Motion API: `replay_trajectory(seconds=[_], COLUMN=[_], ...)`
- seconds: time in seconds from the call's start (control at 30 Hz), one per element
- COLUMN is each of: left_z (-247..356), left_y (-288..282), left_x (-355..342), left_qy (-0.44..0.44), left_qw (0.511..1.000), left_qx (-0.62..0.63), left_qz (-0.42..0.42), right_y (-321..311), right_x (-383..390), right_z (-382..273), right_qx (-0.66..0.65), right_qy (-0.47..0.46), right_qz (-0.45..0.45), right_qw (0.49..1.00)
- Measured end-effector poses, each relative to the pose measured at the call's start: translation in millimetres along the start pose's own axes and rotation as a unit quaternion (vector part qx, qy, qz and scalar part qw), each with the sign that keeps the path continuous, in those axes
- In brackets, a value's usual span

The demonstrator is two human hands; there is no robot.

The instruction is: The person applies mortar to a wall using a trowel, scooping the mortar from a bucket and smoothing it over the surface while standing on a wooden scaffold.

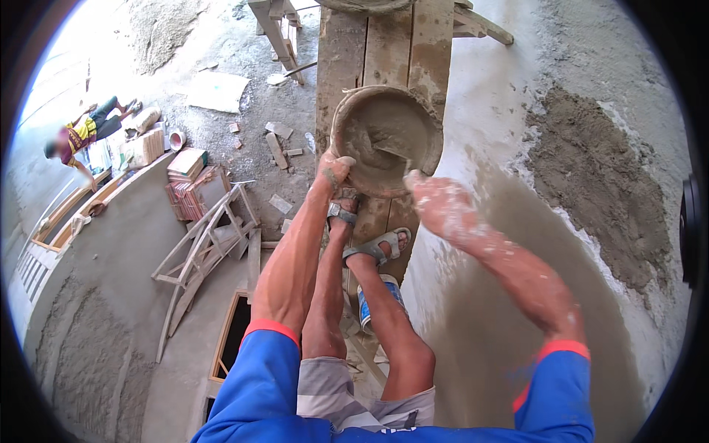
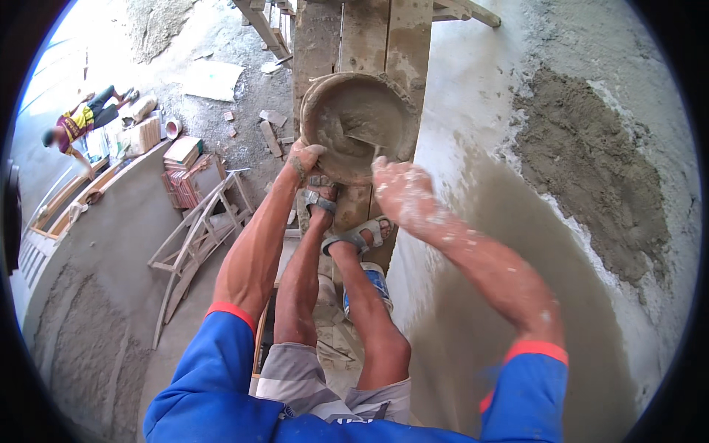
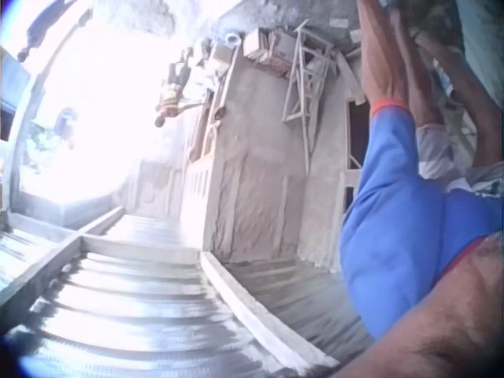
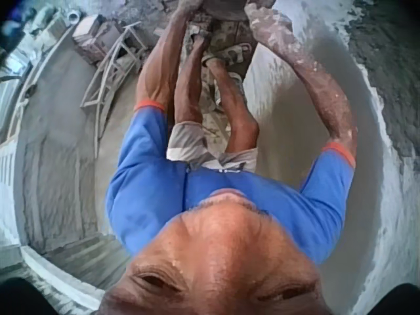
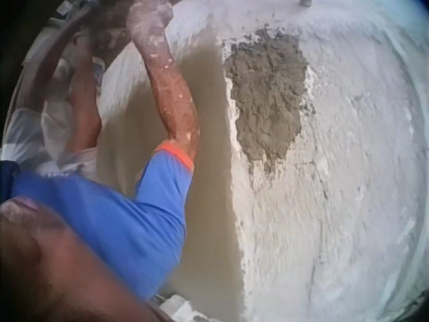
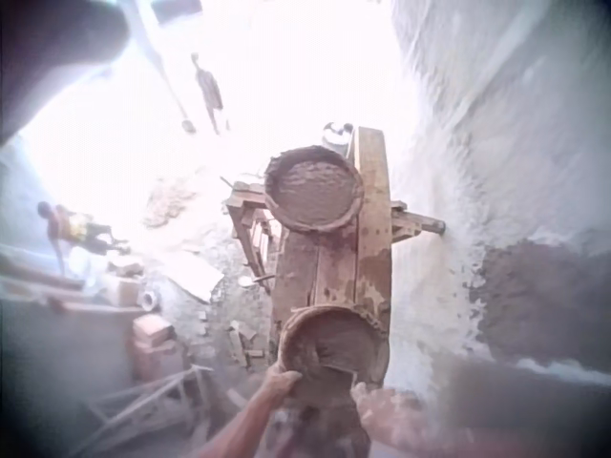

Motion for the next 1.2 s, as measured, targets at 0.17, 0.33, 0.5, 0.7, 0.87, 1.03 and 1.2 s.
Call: replay_trajectory(seconds=[0.17,0.33,0.5,0.7,0.87,1.03,1.2], left_z=[-12,-22,-19,-32,-35,-26,-25], left_y=[9,6,18,-2,-2,8,4], left_x=[-1,-4,0,-9,-6,0,5], left_qy=[0.043,0.089,0.012,0.017,0.036,-0.015,-0.001], left_qw=[0.999,0.995,0.999,1.0,0.997,0.995,0.989], left_qx=[-0.018,0.036,0.042,0.01,0.038,0.062,0.119], left_qz=[-0.02,0.001,-0.007,-0.006,-0.058,-0.079,-0.092], right_y=[-70,-21,-2,24,80,153,158], right_x=[1,-102,-141,-106,-73,-60,-61], right_z=[33,32,56,84,86,39,-21], right_qx=[0.047,0.029,0.066,-0.167,-0.516,-0.759,-0.945], right_qy=[-0.01,0.081,0.031,0.118,0.137,0.092,0.018], right_qz=[0.101,0.03,-0.106,-0.266,-0.284,-0.232,-0.059], right_qw=[0.994,0.996,0.992,0.942,0.796,0.601,0.322])
Point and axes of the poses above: each hand's wrist, its own x-axis away from the middle knuckle, its own y-axis out of the palm, z = x × y, the point moved 8 cm from there along -x, towards the middle knuckle, and after that the axes turned 5 degrees about -x, right-handed, at the moved point
